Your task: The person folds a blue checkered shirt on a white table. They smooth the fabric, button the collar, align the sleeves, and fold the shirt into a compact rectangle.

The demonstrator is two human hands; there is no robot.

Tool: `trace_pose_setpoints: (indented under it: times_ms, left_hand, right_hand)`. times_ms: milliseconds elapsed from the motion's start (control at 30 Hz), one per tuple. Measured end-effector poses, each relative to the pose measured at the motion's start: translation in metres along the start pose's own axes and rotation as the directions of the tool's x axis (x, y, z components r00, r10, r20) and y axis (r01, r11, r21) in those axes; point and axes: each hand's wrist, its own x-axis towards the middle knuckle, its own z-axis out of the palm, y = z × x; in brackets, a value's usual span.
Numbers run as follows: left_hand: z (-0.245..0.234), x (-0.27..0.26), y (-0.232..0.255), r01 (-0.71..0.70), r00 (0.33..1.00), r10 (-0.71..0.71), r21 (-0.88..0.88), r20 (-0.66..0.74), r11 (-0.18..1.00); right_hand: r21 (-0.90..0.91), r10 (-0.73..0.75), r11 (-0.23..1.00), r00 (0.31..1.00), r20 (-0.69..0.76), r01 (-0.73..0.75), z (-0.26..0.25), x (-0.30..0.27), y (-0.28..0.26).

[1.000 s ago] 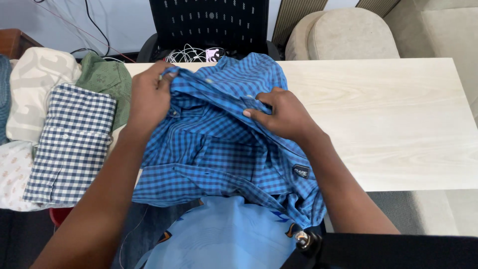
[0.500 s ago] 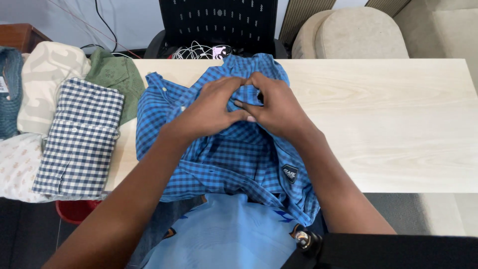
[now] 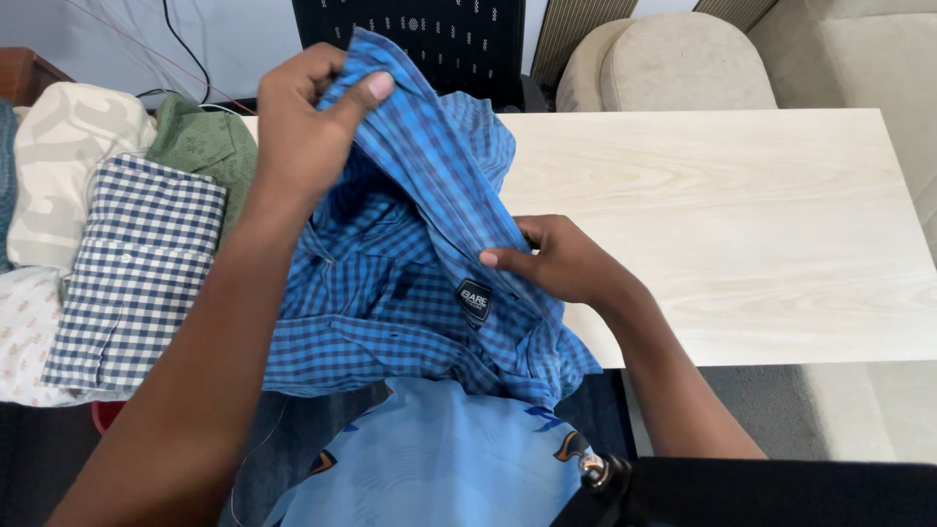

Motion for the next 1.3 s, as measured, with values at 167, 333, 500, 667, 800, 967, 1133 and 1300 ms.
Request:
trace_pose_setpoints:
  times_ms: [167, 333, 500, 667, 800, 967, 1133, 1300]
  left_hand:
    - [-0.033, -0.013, -0.017, 0.073, 0.979, -0.09, -0.098, -0.183, 0.993]
    - [-0.047, -0.028, -0.028, 0.068, 0.99, -0.078, -0.096, -0.113, 0.993]
    - [-0.022, -0.04, -0.031, 0.167, 0.983, -0.177, -0.162, -0.045, 0.973]
    - [0.029, -0.061, -0.008, 0.035, 0.97, -0.017, -0.067, 0.242, 0.997]
    - [0.059, -0.071, 0.016, -0.145, 0.9, 0.021, 0.255, 0.435, 0.956]
    - [0.06, -0.066, 0.015, 0.043, 0.87, -0.147, 0.225, 0.471, 0.973]
    - [0.042, -0.061, -0.007, 0.226, 0.93, -0.203, -0.04, 0.308, 0.973]
    - [0.035, -0.062, -0.016, 0.381, 0.924, -0.37, -0.244, 0.092, 0.892]
  right_hand:
    - [-0.058, 0.236, 0.968, 0.967, -0.1, -0.243, -0.007, -0.015, 0.006]
    - [-0.058, 0.039, 0.997, 0.963, -0.267, -0.056, -0.011, -0.013, 0.0]
    - [-0.14, -0.079, 0.989, 0.961, -0.265, 0.043, -0.005, -0.002, -0.017]
    - [-0.162, -0.181, 0.976, 0.958, -0.221, 0.147, -0.002, 0.007, -0.033]
    - [-0.129, -0.104, 0.988, 0.978, -0.182, 0.081, -0.003, 0.009, -0.042]
    - [-0.195, -0.14, 0.972, 0.989, -0.042, 0.13, -0.017, -0.002, -0.045]
    - [-0.611, 0.169, 0.777, 0.985, -0.029, -0.151, -0.026, -0.016, -0.033]
    - [-0.585, 0.062, 0.798, 0.986, -0.158, -0.144, -0.018, -0.021, -0.016]
